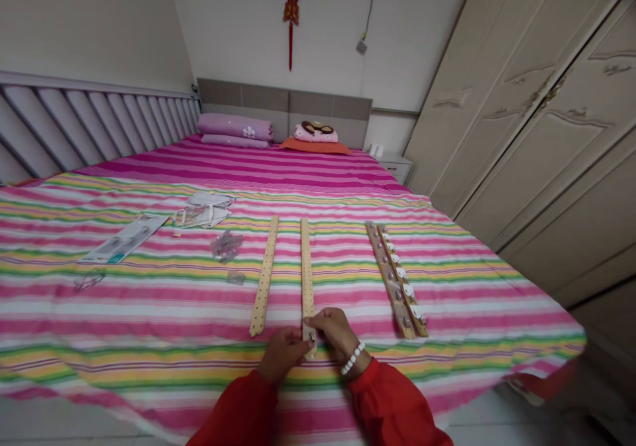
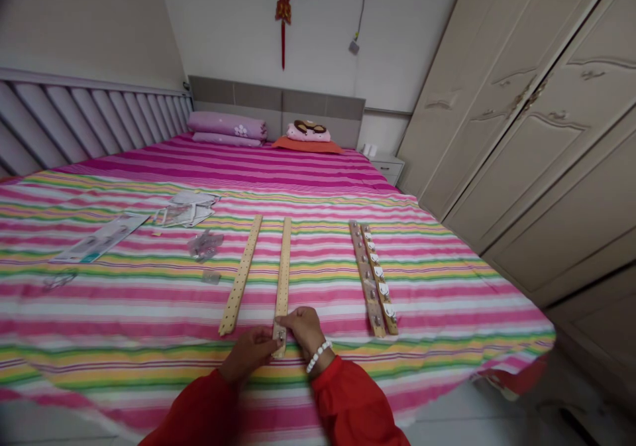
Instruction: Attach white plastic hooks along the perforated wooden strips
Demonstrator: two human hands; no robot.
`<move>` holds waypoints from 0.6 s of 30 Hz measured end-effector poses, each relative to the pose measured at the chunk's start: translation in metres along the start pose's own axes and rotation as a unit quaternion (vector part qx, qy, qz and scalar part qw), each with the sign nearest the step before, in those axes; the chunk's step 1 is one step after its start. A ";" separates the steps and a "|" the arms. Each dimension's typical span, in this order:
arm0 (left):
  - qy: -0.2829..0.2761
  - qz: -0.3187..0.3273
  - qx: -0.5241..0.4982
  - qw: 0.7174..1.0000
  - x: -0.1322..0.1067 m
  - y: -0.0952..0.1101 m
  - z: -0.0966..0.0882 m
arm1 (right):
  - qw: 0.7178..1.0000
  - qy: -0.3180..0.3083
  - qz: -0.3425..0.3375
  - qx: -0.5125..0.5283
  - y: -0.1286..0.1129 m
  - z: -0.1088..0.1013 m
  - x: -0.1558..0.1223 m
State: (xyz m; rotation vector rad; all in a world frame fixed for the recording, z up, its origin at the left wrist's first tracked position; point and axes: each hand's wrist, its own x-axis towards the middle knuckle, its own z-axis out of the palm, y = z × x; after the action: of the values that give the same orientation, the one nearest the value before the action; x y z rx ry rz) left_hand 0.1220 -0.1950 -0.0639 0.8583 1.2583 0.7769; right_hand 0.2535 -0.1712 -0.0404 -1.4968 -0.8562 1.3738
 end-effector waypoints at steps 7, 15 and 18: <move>0.017 0.051 0.041 0.998 -0.002 0.002 0.005 | 0.996 0.052 -0.021 -0.070 0.007 0.007 0.001; -0.010 0.035 0.011 0.999 -0.001 0.003 0.002 | 0.994 0.074 -0.039 -0.065 0.007 0.010 -0.001; -0.028 0.021 0.002 0.999 -0.003 0.004 -0.002 | 0.999 0.034 -0.019 0.004 0.005 0.008 0.000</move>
State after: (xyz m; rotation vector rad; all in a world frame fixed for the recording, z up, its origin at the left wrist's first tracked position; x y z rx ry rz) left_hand 0.1193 -0.1959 -0.0591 0.9065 1.1963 0.7795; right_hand 0.2448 -0.1719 -0.0451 -1.5053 -0.8315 1.2892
